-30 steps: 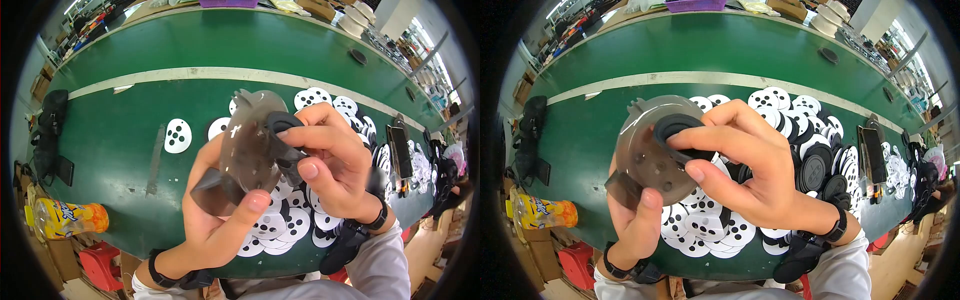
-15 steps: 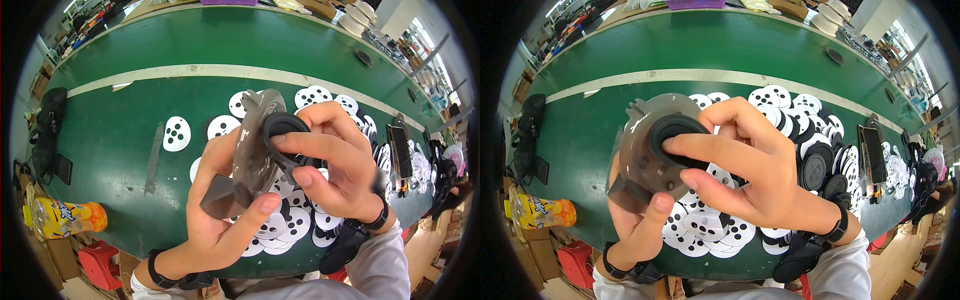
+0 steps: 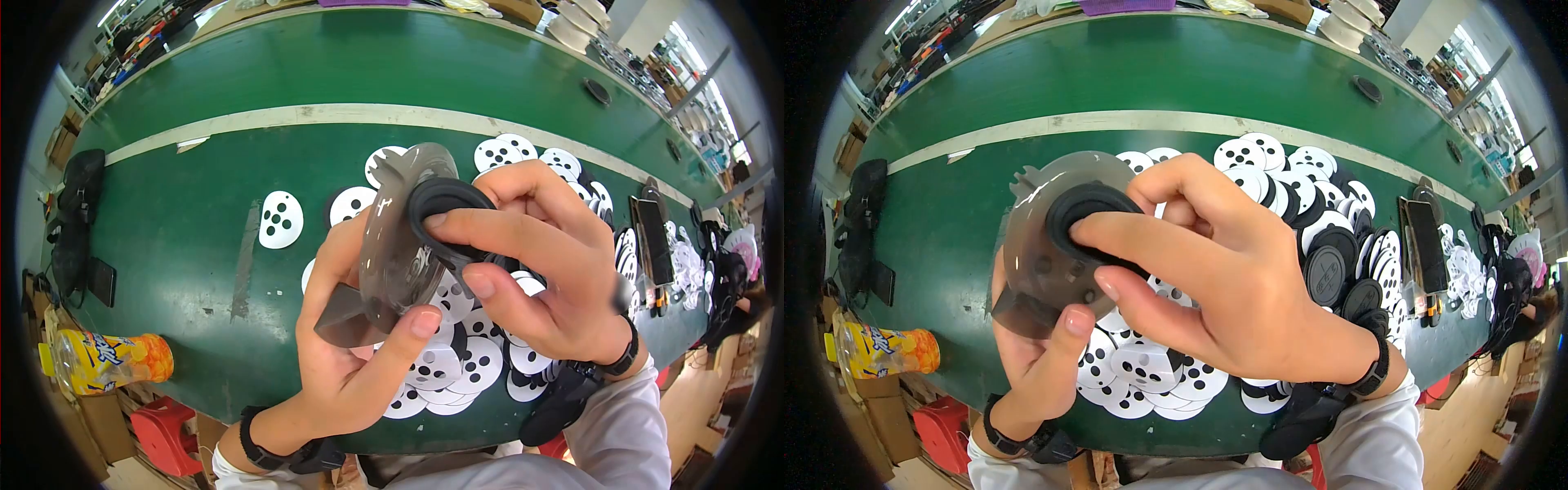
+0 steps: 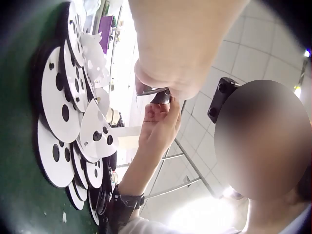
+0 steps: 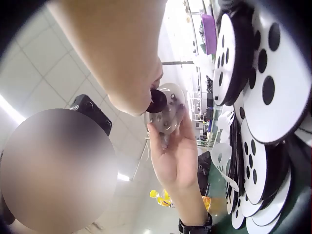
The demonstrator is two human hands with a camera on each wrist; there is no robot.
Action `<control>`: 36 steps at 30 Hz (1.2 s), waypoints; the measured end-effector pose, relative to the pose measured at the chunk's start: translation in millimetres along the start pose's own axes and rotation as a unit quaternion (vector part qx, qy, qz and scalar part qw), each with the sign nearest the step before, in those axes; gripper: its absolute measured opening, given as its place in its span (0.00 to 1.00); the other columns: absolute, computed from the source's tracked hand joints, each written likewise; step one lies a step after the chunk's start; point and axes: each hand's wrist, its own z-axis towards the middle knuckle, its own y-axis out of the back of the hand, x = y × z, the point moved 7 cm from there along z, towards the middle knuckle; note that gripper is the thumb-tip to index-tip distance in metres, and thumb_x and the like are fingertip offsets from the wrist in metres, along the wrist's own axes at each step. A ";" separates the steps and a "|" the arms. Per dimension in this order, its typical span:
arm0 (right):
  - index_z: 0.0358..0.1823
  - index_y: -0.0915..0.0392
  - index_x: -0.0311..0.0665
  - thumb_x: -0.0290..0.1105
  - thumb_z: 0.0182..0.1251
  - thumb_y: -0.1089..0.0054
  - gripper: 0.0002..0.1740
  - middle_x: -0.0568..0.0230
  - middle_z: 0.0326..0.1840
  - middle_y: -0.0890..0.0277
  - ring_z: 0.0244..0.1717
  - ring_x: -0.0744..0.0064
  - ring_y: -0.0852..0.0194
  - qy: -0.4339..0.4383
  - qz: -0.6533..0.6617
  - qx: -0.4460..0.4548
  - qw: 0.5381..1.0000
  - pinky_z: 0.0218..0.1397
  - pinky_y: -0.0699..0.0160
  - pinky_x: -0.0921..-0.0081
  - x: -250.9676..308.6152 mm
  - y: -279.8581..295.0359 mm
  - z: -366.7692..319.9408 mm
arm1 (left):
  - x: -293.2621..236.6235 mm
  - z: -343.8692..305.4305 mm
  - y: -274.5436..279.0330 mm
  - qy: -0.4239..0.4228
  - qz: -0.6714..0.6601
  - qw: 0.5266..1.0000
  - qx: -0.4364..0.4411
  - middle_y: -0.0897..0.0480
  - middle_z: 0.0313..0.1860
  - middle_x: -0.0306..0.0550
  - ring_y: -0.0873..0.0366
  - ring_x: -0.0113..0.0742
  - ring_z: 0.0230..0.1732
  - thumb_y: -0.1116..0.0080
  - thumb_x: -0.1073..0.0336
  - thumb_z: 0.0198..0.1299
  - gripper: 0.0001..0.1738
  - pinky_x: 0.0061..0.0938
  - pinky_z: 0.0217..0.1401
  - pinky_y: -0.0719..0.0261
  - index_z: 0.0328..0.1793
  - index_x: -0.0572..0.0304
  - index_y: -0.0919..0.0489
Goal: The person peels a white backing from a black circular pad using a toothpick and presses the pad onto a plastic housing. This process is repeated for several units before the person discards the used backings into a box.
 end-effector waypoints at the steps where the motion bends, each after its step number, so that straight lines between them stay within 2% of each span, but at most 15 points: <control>1: 0.42 0.22 0.26 0.28 0.53 0.41 0.15 0.53 0.37 0.32 0.26 0.76 0.34 0.008 -0.003 -0.004 1.000 0.27 0.35 0.83 1.2 0.0 0.2 | 1.1 -0.3 -0.2 0.007 -0.026 1.000 -0.011 0.34 0.58 0.52 0.34 0.34 0.57 0.47 0.77 0.56 0.31 0.26 0.58 0.36 0.65 0.72 0.44; 9: 0.42 0.22 0.25 0.25 0.49 0.37 0.17 0.54 0.38 0.34 0.25 0.77 0.36 -0.001 -0.053 0.010 0.999 0.26 0.37 0.84 9.1 0.8 -0.9 | -0.5 -0.3 2.0 -0.014 -0.096 0.995 0.017 0.35 0.59 0.54 0.36 0.35 0.60 0.46 0.78 0.54 0.35 0.27 0.60 0.38 0.67 0.72 0.47; 15: 0.42 0.22 0.26 0.21 0.50 0.38 0.15 0.55 0.40 0.35 0.26 0.78 0.36 0.012 -0.024 0.014 1.000 0.27 0.37 0.85 2.5 -3.4 -1.8 | 0.1 -1.2 3.5 -0.008 -0.117 0.993 -0.008 0.33 0.59 0.52 0.33 0.34 0.58 0.45 0.75 0.55 0.30 0.28 0.60 0.36 0.64 0.70 0.42; 20: 0.37 0.21 0.29 0.20 0.47 0.36 0.12 0.59 0.41 0.34 0.25 0.81 0.39 -0.021 -0.079 0.000 0.997 0.27 0.41 0.87 -1.6 -2.1 2.6 | 12.4 -1.1 19.0 0.099 -0.115 0.984 -0.097 0.27 0.53 0.52 0.29 0.35 0.55 0.42 0.72 0.53 0.27 0.29 0.58 0.32 0.60 0.72 0.36; 22: 0.30 0.23 0.33 0.21 0.47 0.34 0.08 0.70 0.32 0.36 0.23 0.85 0.45 -0.089 0.058 -0.195 0.975 0.26 0.46 0.88 -25.5 16.4 -0.2 | 11.3 2.5 22.8 0.107 -0.124 0.983 -0.078 0.26 0.53 0.53 0.29 0.36 0.55 0.41 0.72 0.52 0.28 0.30 0.59 0.32 0.60 0.71 0.35; 23: 0.30 0.23 0.33 0.21 0.47 0.34 0.08 0.70 0.32 0.36 0.23 0.85 0.45 -0.088 0.057 -0.197 0.975 0.26 0.46 0.88 -28.9 19.9 -0.4 | 12.3 4.9 21.8 0.114 -0.134 0.983 -0.062 0.26 0.53 0.53 0.29 0.37 0.55 0.41 0.72 0.52 0.28 0.30 0.59 0.33 0.60 0.71 0.34; 24: 0.27 0.27 0.33 0.25 0.49 0.33 0.09 0.72 0.27 0.40 0.22 0.86 0.48 -0.163 0.162 -0.081 0.970 0.25 0.47 0.87 -42.2 6.8 0.5 | 11.6 7.9 20.9 0.104 -0.124 0.985 -0.052 0.27 0.54 0.53 0.29 0.38 0.56 0.40 0.71 0.51 0.32 0.30 0.59 0.33 0.63 0.69 0.37; 25: 0.25 0.30 0.33 0.29 0.50 0.32 0.13 0.75 0.22 0.43 0.21 0.87 0.50 -0.232 0.263 0.035 0.936 0.24 0.48 0.86 -49.6 -10.1 -2.7 | 11.4 12.3 22.5 0.103 -0.122 0.986 -0.048 0.27 0.54 0.53 0.29 0.38 0.56 0.40 0.71 0.51 0.32 0.30 0.59 0.33 0.63 0.69 0.37; 27: 0.26 0.30 0.34 0.30 0.53 0.33 0.12 0.81 0.17 0.47 0.20 0.91 0.52 -0.198 0.265 0.042 0.943 0.22 0.51 0.88 -48.4 -7.9 -1.2 | 5.5 21.1 23.3 0.076 -0.088 0.993 -0.012 0.28 0.56 0.53 0.31 0.38 0.58 0.40 0.72 0.50 0.35 0.31 0.61 0.34 0.65 0.67 0.40; 28: 0.25 0.30 0.35 0.30 0.54 0.34 0.12 0.82 0.17 0.47 0.19 0.91 0.52 -0.225 0.274 0.045 0.934 0.21 0.53 0.88 -51.3 -3.5 -1.8 | 0.5 23.0 22.0 0.041 -0.005 0.999 -0.007 0.29 0.55 0.52 0.31 0.38 0.57 0.43 0.67 0.53 0.33 0.32 0.59 0.32 0.65 0.66 0.41; 29: 0.24 0.30 0.36 0.30 0.54 0.34 0.11 0.83 0.16 0.46 0.18 0.92 0.51 -0.252 0.282 0.048 0.925 0.20 0.54 0.88 -55.2 1.4 -1.7 | 3.0 24.9 28.7 0.039 -0.004 0.999 0.000 0.29 0.55 0.52 0.31 0.38 0.57 0.43 0.67 0.53 0.33 0.32 0.59 0.32 0.65 0.66 0.41; 32: 0.22 0.29 0.37 0.35 0.58 0.38 0.12 0.80 0.17 0.34 0.18 0.94 0.49 -0.201 0.201 -0.119 0.951 0.18 0.54 0.88 -96.1 46.0 9.3 | -14.1 29.7 62.0 -0.043 0.059 0.990 -0.119 0.31 0.51 0.51 0.31 0.36 0.51 0.55 0.55 0.59 0.30 0.33 0.53 0.31 0.63 0.66 0.39; 33: 0.27 0.26 0.33 0.37 0.59 0.39 0.13 0.79 0.17 0.34 0.18 0.94 0.48 -0.233 0.143 -0.156 0.949 0.18 0.54 0.88 -114.3 64.0 10.9 | -18.5 31.0 62.5 -0.048 0.060 0.991 -0.113 0.31 0.51 0.51 0.31 0.36 0.51 0.55 0.55 0.59 0.30 0.33 0.53 0.31 0.63 0.66 0.39; 34: 0.36 0.24 0.28 0.42 0.57 0.38 0.20 0.72 0.19 0.30 0.19 0.88 0.40 -0.242 0.060 -0.191 0.950 0.20 0.44 0.86 -144.6 82.5 10.5 | -20.7 30.8 68.5 -0.055 0.098 0.985 -0.132 0.31 0.51 0.50 0.32 0.37 0.52 0.57 0.52 0.60 0.30 0.33 0.54 0.32 0.64 0.65 0.40; 36: 0.46 0.27 0.24 0.47 0.53 0.35 0.30 0.64 0.22 0.26 0.23 0.79 0.31 -0.314 -0.134 -0.208 0.917 0.26 0.32 0.81 -185.9 104.7 0.4 | -18.5 31.7 77.2 -0.060 0.145 0.975 -0.156 0.31 0.54 0.50 0.33 0.38 0.55 0.58 0.51 0.61 0.30 0.33 0.58 0.35 0.64 0.63 0.37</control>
